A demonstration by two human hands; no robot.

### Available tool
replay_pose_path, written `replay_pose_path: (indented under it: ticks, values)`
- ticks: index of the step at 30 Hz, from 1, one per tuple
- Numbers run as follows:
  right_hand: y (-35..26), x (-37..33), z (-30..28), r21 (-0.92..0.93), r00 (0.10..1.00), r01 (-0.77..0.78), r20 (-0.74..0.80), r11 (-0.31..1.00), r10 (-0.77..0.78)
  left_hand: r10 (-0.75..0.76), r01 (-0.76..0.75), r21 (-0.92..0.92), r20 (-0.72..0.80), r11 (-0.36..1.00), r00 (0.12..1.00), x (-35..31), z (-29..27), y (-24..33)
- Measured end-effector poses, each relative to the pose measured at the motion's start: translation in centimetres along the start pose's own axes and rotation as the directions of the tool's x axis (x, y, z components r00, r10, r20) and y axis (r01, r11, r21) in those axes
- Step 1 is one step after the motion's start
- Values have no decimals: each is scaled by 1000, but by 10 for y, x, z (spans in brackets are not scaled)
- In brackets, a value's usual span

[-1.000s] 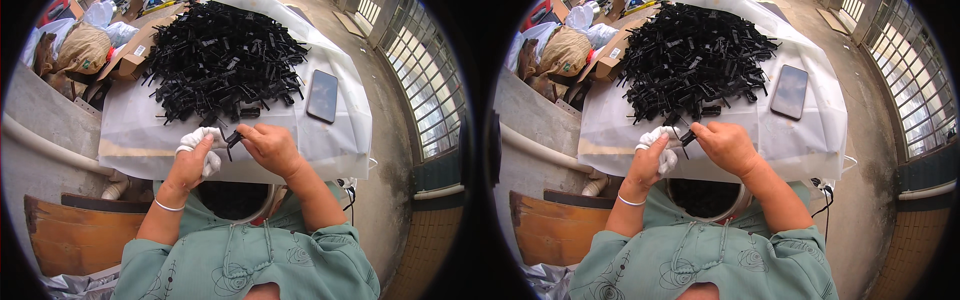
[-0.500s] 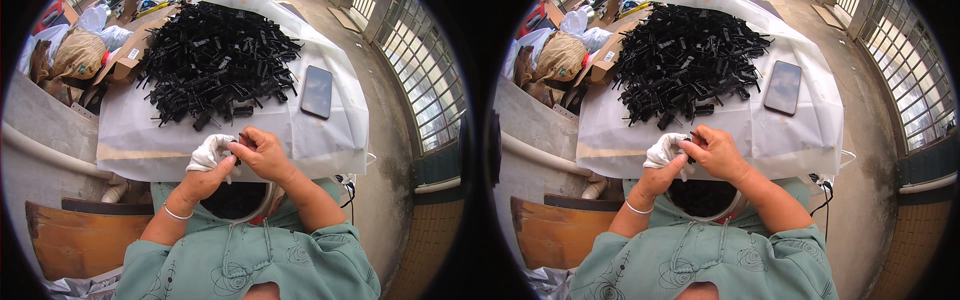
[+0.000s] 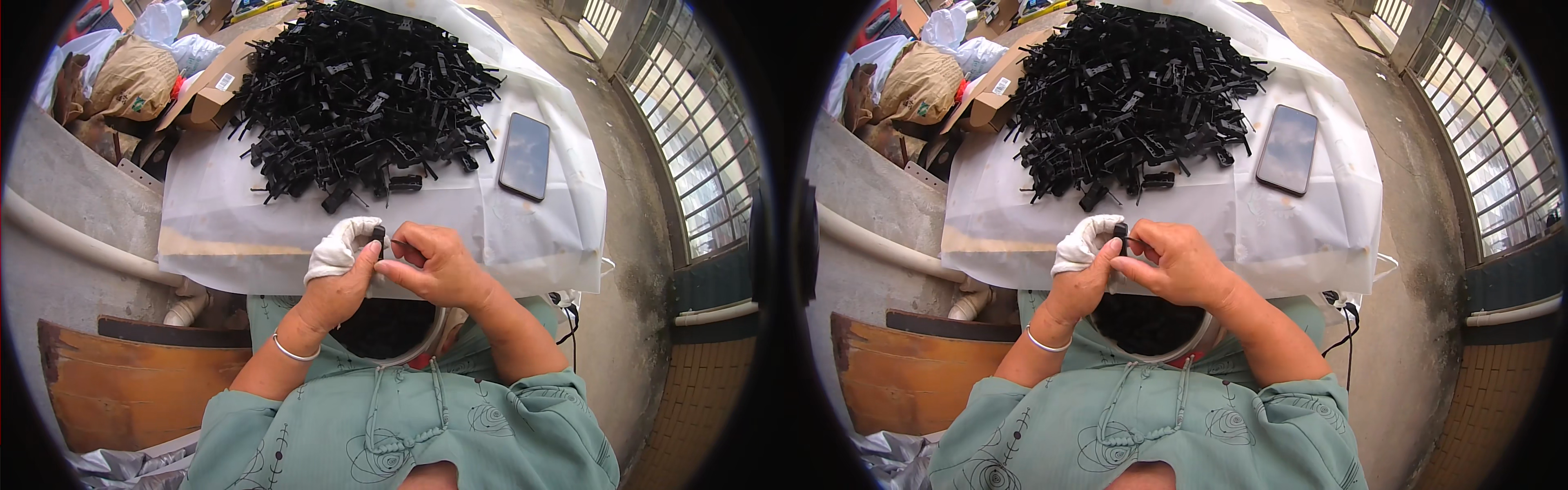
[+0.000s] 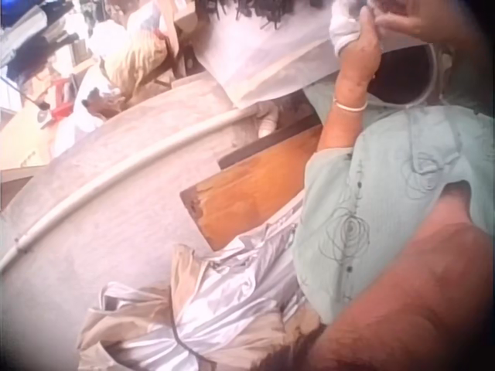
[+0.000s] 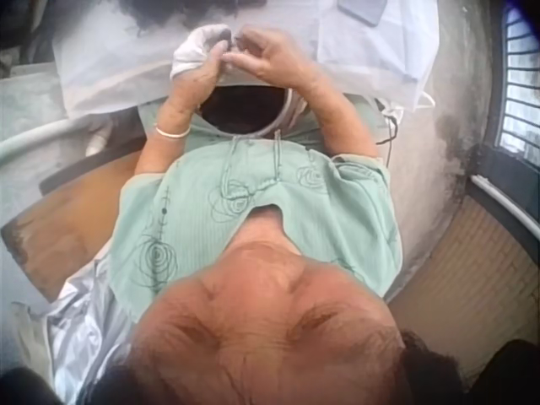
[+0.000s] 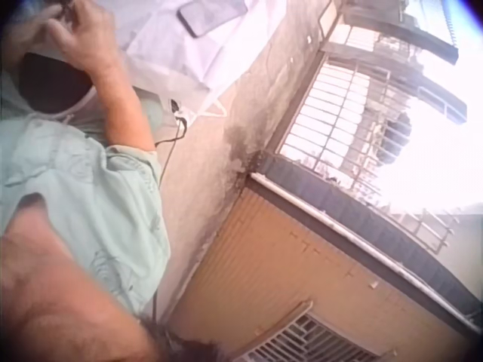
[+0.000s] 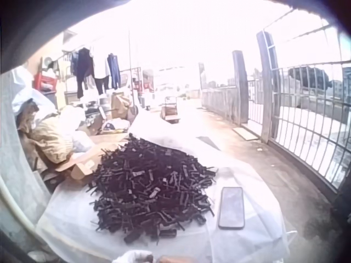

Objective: Inspecting and wiping small black plastic components at a workstation.

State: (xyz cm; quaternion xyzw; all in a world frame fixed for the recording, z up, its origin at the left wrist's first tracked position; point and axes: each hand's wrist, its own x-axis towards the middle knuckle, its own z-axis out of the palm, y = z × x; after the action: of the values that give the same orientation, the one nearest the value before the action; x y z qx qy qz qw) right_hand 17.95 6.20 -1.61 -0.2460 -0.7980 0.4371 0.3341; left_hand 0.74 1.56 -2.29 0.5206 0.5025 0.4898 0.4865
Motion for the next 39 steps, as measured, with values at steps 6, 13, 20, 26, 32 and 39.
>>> replay_pose_path:
  ticks: [6, 13, 20, 26, 32, 39]
  values:
    - [12, 4, 12, 120, 951, -198, -216, 973, 220, -34, 47, -105, 119, 993, 992, -5, 1, 6]
    - [14, 0, 8, 107, 990, -141, -6, 984, 142, 39, -36, 127, -18, 991, 999, -3, 2, -5]
    - [16, 2, 20, 161, 972, -212, -69, 964, 225, 397, -343, 566, 31, 750, 917, -4, 11, -4]
    - [7, 4, 5, 48, 977, -202, -66, 978, 205, 313, -294, 339, -1, 894, 950, 2, 0, -4]
    - [19, 0, 1, -138, 994, -7, -109, 990, -8, 6, -14, -204, -42, 979, 999, 2, -4, 9]
    - [8, 2, 2, 65, 976, -171, -125, 983, 178, -124, 164, -172, 224, 971, 967, -3, -1, 15]
